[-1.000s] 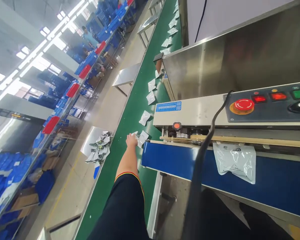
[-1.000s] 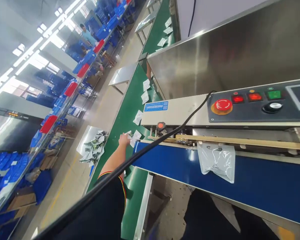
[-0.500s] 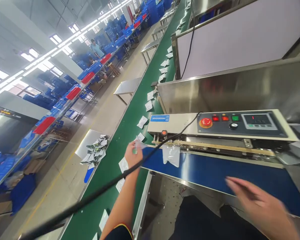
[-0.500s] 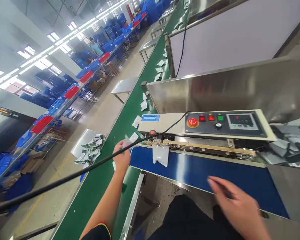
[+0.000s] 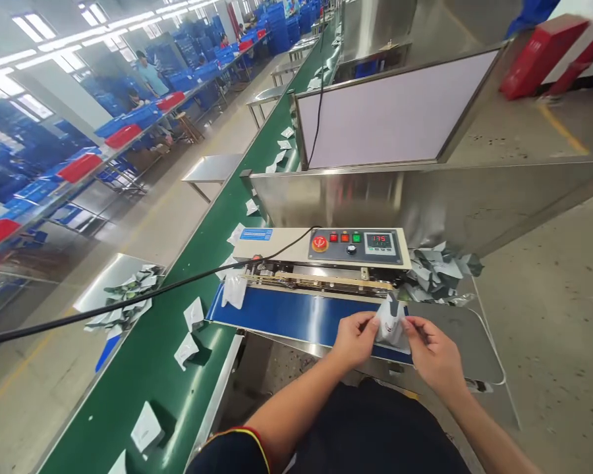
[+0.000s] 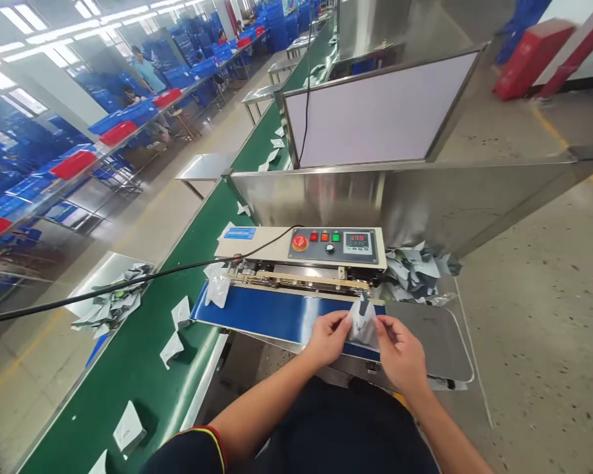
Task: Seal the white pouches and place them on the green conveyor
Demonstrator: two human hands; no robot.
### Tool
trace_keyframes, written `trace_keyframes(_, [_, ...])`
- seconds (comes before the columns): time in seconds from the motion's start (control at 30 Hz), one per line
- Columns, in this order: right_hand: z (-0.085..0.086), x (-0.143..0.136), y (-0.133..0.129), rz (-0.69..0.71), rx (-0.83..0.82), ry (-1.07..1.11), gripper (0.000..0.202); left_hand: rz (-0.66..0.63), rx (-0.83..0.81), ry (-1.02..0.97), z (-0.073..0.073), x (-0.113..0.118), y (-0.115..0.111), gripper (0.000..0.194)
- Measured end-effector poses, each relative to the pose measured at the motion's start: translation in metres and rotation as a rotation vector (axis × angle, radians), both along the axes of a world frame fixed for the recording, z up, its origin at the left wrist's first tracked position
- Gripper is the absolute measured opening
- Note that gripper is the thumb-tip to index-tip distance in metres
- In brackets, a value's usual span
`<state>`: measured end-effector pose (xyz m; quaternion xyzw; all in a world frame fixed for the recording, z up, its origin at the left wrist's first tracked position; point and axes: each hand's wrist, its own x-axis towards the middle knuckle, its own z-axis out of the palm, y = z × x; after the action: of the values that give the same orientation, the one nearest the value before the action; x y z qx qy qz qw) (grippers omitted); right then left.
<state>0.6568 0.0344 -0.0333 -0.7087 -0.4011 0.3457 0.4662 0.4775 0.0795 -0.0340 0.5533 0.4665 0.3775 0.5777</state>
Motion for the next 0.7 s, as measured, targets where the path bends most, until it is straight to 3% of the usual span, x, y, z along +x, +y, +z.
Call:
trace_keyframes(0.07, [-0.010,0.027,-0.001,-0.076,-0.045,-0.006,0.066,-0.065,0.059,0.114,-0.005,0.027,0.007,0.047])
trace_keyframes(0.13, [-0.020,0.048,0.001,-0.175,-0.118,-0.006,0.061,0.005,0.022,0.197,-0.012,0.052,0.014,0.044])
trace_keyframes(0.23, [-0.035,0.067,0.009,-0.327,-0.200,0.151,0.056,0.171,-0.214,0.234,-0.028,0.081,0.024,0.048])
trace_keyframes(0.33, [-0.041,0.067,0.024,-0.392,-0.227,0.347,0.050,0.269,-0.381,0.193,-0.043,0.088,0.034,0.051])
trace_keyframes(0.57, [-0.026,0.029,0.046,-0.182,-0.299,0.465,0.043,0.373,-0.424,0.075,-0.051,0.049,0.026,0.040])
trace_keyframes(0.63, [-0.025,0.027,0.042,-0.146,-0.322,0.415,0.043,0.394,-0.379,0.009,-0.049,0.021,0.024,0.031])
trace_keyframes(0.7, [-0.026,0.029,0.032,-0.124,-0.285,0.303,0.044,0.528,-0.265,-0.005,-0.043,-0.032,0.025,0.032])
